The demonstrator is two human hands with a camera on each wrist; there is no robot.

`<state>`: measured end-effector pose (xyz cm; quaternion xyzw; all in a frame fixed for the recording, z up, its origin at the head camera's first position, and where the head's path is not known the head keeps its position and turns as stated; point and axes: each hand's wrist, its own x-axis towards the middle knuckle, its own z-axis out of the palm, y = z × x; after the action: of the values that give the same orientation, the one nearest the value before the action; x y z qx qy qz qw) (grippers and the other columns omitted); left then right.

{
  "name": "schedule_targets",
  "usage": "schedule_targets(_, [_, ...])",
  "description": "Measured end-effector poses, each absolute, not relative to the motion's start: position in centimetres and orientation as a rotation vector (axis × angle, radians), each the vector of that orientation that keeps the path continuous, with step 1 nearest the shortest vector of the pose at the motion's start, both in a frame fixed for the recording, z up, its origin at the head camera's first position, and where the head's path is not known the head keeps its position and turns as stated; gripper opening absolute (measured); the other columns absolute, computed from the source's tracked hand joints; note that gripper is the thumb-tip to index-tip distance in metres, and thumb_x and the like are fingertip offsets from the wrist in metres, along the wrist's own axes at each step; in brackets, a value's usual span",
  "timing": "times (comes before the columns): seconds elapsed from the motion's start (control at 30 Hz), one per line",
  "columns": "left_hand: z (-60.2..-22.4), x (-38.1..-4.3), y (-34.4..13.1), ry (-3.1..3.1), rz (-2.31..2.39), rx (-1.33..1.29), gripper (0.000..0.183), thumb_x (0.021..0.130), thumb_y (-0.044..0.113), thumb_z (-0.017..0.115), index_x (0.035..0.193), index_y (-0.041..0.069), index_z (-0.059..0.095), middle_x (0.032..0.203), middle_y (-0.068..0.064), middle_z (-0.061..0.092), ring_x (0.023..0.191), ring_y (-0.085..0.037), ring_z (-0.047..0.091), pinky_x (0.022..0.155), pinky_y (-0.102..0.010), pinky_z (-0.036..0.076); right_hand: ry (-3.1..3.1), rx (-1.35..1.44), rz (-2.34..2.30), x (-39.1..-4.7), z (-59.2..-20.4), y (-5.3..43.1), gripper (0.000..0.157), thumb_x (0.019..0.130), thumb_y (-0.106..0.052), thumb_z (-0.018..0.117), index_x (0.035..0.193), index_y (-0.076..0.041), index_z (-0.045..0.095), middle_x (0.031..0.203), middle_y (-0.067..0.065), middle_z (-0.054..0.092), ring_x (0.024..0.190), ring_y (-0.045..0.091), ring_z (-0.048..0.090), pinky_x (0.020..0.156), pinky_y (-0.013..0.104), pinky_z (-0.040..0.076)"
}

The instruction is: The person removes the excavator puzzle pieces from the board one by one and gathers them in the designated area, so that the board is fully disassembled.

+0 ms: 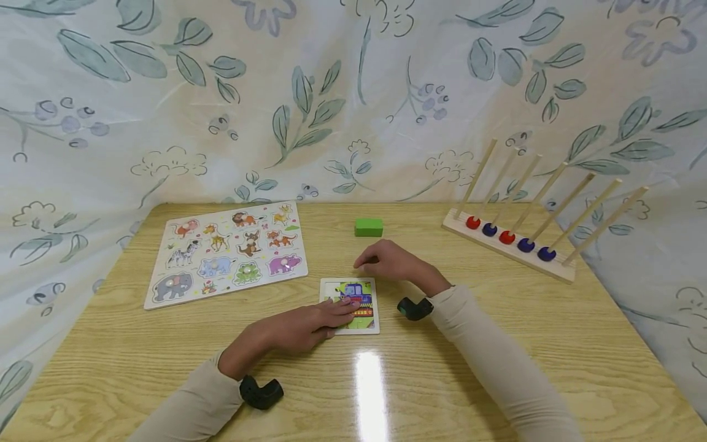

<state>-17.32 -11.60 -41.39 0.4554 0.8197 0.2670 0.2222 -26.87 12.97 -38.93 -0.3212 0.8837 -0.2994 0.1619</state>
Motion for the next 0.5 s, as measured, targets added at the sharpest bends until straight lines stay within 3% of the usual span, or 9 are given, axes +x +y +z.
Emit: schedule_targets(0.5, [-40.9, -17.2, -11.6, 2.243, 0.768, 1.302, 0.047, 0.101, 0.002, 0.044, 0.148, 0.002, 0.039, 0.157, -0.010, 0.028, 0.144, -0.028, 0.021, 0.114, -0.044, 0.024, 2.437, -0.986, -0.867, -26.4, -39.3, 11.8, 0.017, 0.095, -0.010, 0.063, 0.108, -0.006, 0.074, 0.102, 0.001, 0.071, 0.091, 0.008, 0.063, 0.081, 0.026, 0.051])
